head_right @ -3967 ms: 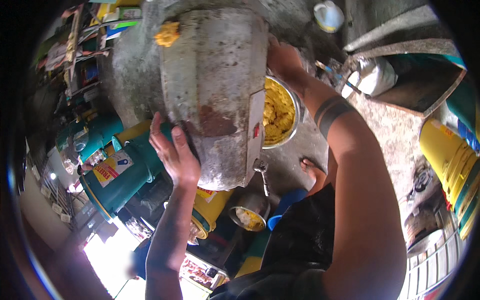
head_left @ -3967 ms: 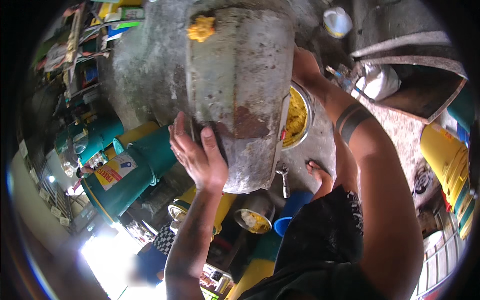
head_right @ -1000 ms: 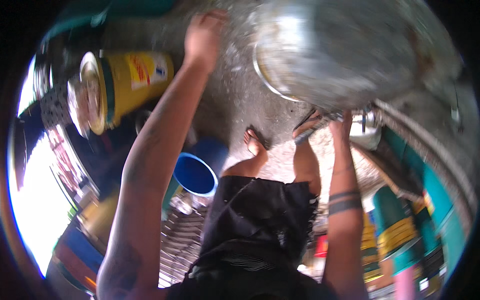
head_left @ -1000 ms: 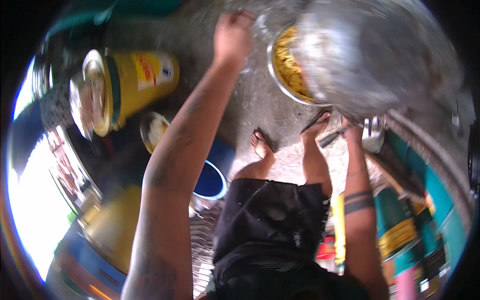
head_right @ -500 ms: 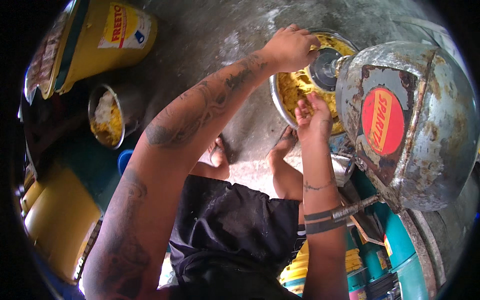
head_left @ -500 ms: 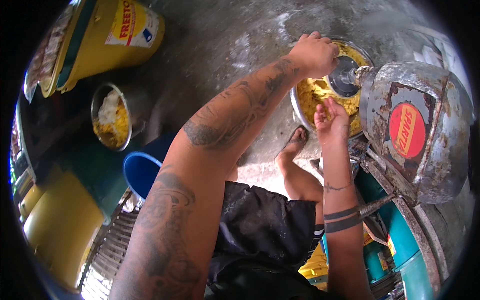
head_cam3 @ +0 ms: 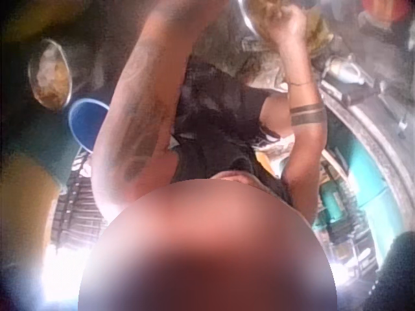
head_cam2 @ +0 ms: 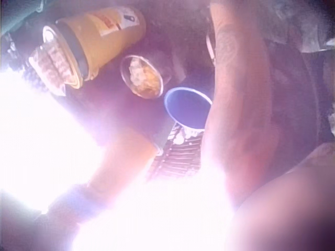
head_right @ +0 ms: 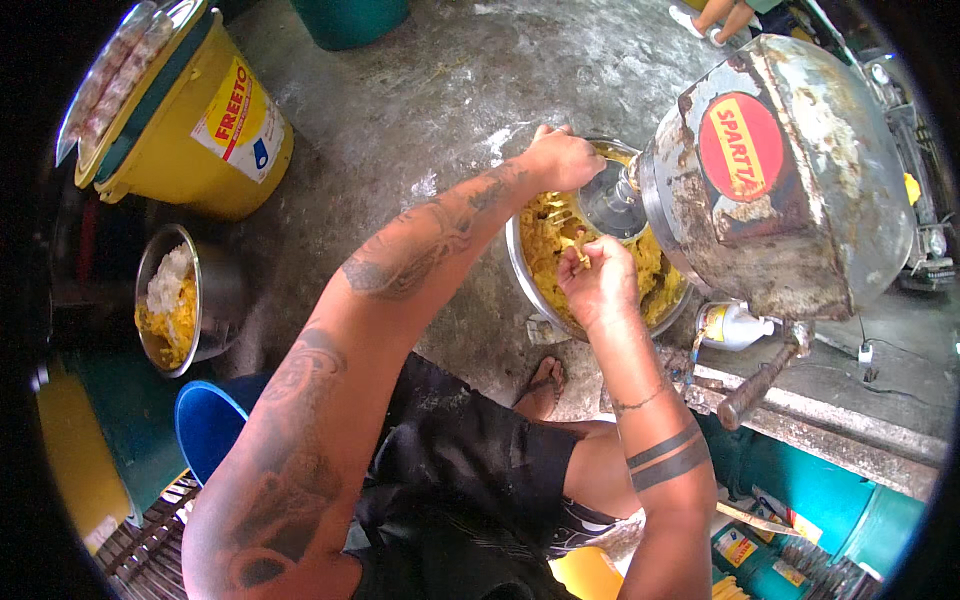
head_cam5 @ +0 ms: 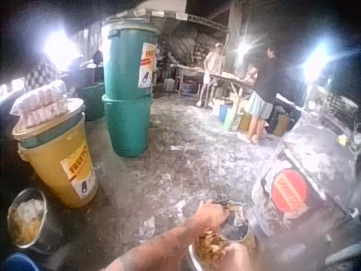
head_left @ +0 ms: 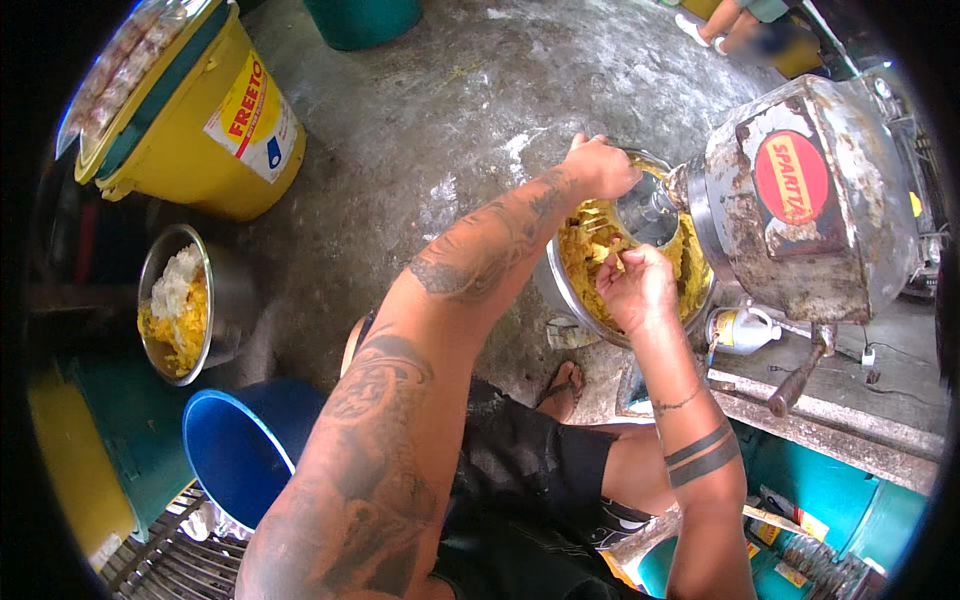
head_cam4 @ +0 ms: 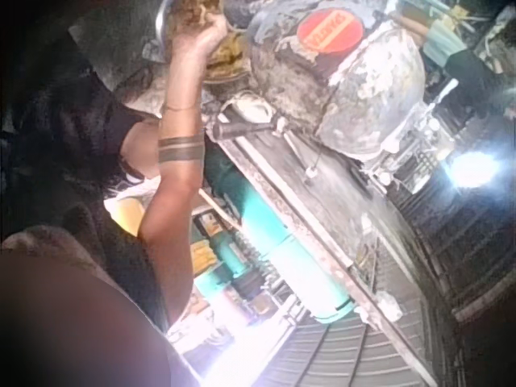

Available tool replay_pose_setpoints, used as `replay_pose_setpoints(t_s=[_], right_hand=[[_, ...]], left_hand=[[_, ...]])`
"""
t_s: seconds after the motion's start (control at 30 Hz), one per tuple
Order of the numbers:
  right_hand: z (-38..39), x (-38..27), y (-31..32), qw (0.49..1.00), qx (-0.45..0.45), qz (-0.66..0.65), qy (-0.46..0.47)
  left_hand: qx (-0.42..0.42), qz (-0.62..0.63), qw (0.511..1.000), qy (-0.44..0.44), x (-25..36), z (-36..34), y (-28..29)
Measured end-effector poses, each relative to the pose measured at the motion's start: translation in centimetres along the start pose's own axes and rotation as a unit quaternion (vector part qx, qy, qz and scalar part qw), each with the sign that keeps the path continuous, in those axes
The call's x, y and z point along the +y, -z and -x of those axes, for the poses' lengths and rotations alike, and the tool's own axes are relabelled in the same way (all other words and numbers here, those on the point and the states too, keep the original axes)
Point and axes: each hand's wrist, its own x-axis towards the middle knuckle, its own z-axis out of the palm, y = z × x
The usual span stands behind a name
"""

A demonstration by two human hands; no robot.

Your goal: The person prepares dough by scooping ingredients from a mixer into a bowl, rinsing the bowl with water from a bucket, and then returning the mixture to the mixer.

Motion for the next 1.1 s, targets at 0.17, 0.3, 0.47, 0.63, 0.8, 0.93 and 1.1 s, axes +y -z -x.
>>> replay_pose_setpoints(t_s=[0.17,0.3,0.47,0.63,0.8,0.93,1.1], right_hand=[[1.0,-2.3,1.2,0.999,-0.008,0.034,-0.009],[-0.2,-4.3,3.1,0.992,-0.014,0.126,0.023],[-3.3,-7.9,6.4,0.966,-0.030,0.245,0.080],[-5.9,-9.5,8.5,0.934,0.038,0.331,0.129],[-10.2,-14.7,13.0,0.903,-0.046,0.372,0.211],[-11.3,-15.3,16.0,0.773,-0.083,0.537,0.328],[-6.7,-13.7,14.6,0.876,0.050,0.418,0.235]], left_hand=[[0.016,0.041,0.998,0.037,1.0,3.0,0.6],[0.015,0.124,0.987,0.104,2.3,5.6,-0.9],[0.109,0.260,0.929,0.239,7.6,8.6,-1.0],[0.103,0.287,0.910,0.281,11.7,9.3,-1.9],[0.183,0.262,0.893,0.316,17.8,8.1,-5.0],[0.118,0.403,0.854,0.307,19.8,6.6,-5.8],[-0.051,0.362,0.911,0.189,11.1,8.1,-1.2]])
